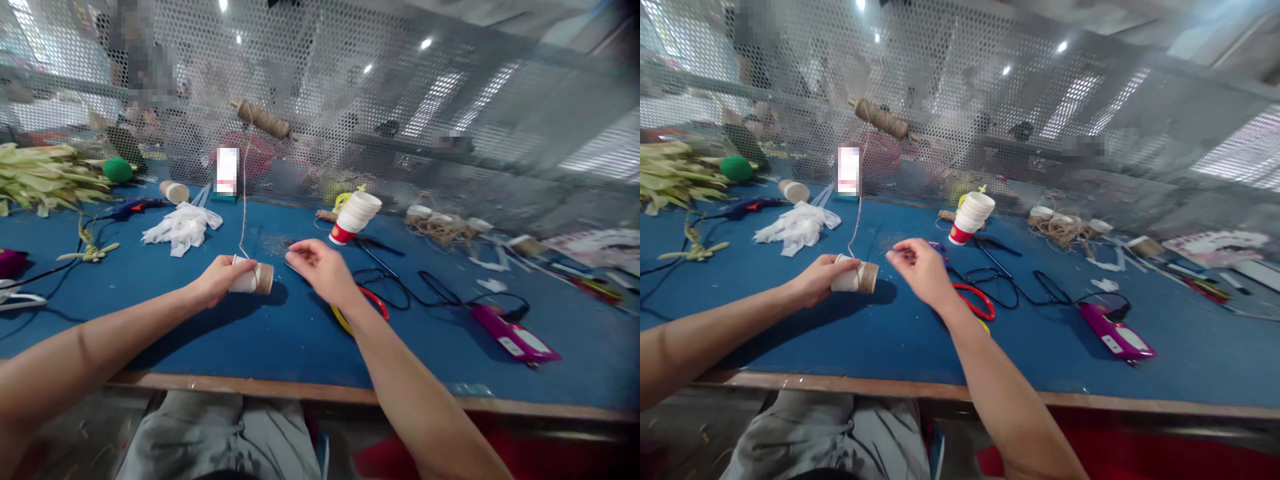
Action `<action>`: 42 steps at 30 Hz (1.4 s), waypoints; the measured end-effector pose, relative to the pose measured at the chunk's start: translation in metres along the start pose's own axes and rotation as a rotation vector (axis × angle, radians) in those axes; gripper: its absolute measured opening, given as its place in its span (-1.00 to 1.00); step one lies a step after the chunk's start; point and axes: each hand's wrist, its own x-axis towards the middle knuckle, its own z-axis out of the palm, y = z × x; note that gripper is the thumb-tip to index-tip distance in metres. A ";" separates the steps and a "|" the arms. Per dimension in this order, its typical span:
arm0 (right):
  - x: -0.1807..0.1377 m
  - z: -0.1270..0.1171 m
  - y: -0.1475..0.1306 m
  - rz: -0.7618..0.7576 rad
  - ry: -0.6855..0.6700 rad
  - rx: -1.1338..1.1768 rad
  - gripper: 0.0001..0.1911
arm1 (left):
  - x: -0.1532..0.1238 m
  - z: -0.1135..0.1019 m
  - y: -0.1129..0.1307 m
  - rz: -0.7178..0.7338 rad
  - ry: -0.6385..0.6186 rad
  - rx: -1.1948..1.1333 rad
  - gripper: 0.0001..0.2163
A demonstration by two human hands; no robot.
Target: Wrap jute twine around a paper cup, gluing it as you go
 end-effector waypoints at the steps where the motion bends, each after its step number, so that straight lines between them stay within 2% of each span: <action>1: 0.007 -0.008 0.005 0.076 0.051 -0.066 -0.77 | 0.001 0.000 0.000 0.016 0.003 0.025 -0.69; 3: 0.021 -0.025 0.018 0.196 0.131 -0.258 -0.77 | 0.002 0.000 -0.001 0.059 0.006 0.071 -0.67; 5: 0.033 -0.035 0.035 0.309 0.052 -0.495 -0.85 | 0.005 0.001 -0.003 0.098 0.006 0.109 -0.66; 9: 0.046 -0.034 0.069 0.427 -0.033 -0.512 -0.77 | 0.008 0.001 -0.005 0.128 -0.001 0.174 -0.65; 13: 0.045 -0.025 0.080 0.508 -0.020 -0.436 -0.80 | 0.008 0.000 -0.005 0.124 0.001 0.217 -0.64; 16: 0.040 -0.028 0.068 0.525 -0.005 -0.326 -0.91 | 0.009 0.000 -0.006 0.132 -0.003 0.220 -0.63; 18: 0.034 -0.035 0.053 0.481 0.027 -0.169 -0.84 | 0.009 -0.001 -0.006 0.141 -0.011 0.224 -0.63; 19: 0.029 -0.038 0.044 0.440 0.040 -0.017 -0.80 | 0.010 -0.001 -0.007 0.144 -0.015 0.231 -0.63; 20: 0.024 -0.040 0.035 0.413 0.033 0.131 -0.80 | 0.010 -0.001 -0.006 0.145 -0.017 0.241 -0.63; 22: 0.012 -0.042 0.017 0.466 -0.064 0.260 -0.86 | 0.009 0.000 -0.005 0.145 -0.014 0.266 -0.63; 28: -0.017 -0.023 -0.010 0.319 -0.170 0.250 -0.80 | 0.006 0.003 0.002 0.110 0.055 0.304 -0.69; 33: -0.026 -0.017 -0.016 0.345 -0.241 0.121 -0.78 | 0.006 0.003 0.003 0.125 0.048 0.318 -0.68; 42: -0.030 -0.022 -0.019 0.366 -0.253 -0.011 -0.77 | 0.010 0.004 0.003 0.140 0.032 0.355 -0.67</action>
